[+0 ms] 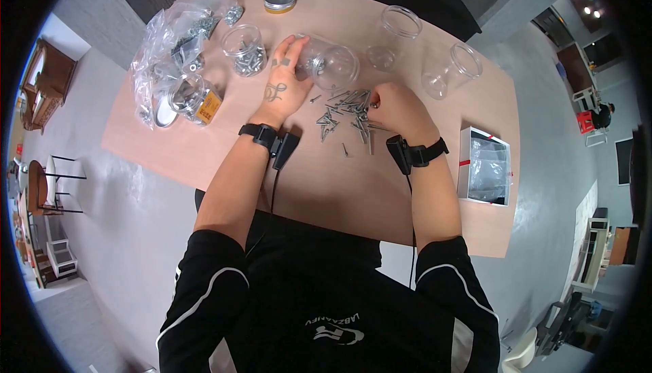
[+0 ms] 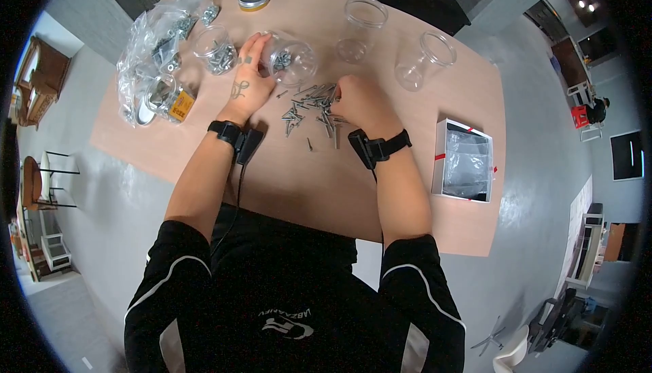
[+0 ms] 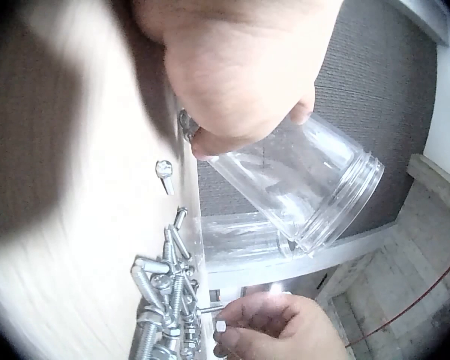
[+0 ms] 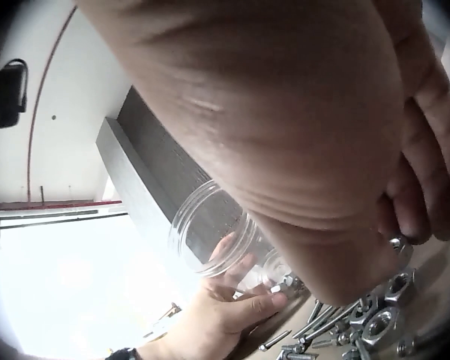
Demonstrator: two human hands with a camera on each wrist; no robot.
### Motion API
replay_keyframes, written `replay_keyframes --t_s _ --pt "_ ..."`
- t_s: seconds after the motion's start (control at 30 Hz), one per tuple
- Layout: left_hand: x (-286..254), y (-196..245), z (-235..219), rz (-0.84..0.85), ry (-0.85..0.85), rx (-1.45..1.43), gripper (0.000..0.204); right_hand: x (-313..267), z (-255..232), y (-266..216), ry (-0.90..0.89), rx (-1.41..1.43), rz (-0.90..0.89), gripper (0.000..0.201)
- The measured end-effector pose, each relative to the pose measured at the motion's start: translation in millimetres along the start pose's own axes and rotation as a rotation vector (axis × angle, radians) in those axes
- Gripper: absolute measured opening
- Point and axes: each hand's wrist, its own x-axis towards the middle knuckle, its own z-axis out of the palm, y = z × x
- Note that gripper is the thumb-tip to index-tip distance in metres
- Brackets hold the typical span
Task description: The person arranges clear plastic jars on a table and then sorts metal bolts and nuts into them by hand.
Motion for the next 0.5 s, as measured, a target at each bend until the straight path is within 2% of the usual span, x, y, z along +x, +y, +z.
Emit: replay_keyframes --t_s 0.33,0.5 --pt "-0.4 3.1 -1.8 -0.016 -0.001 -0.005 0.089 1.2 8.6 2.7 -0.042 0.094 -0.120 0.022" --pt "-0.1 -1.7 0.5 0.024 0.017 0.016 0.089 2.2 9.4 2.0 -0.049 0.086 -0.097 0.021"
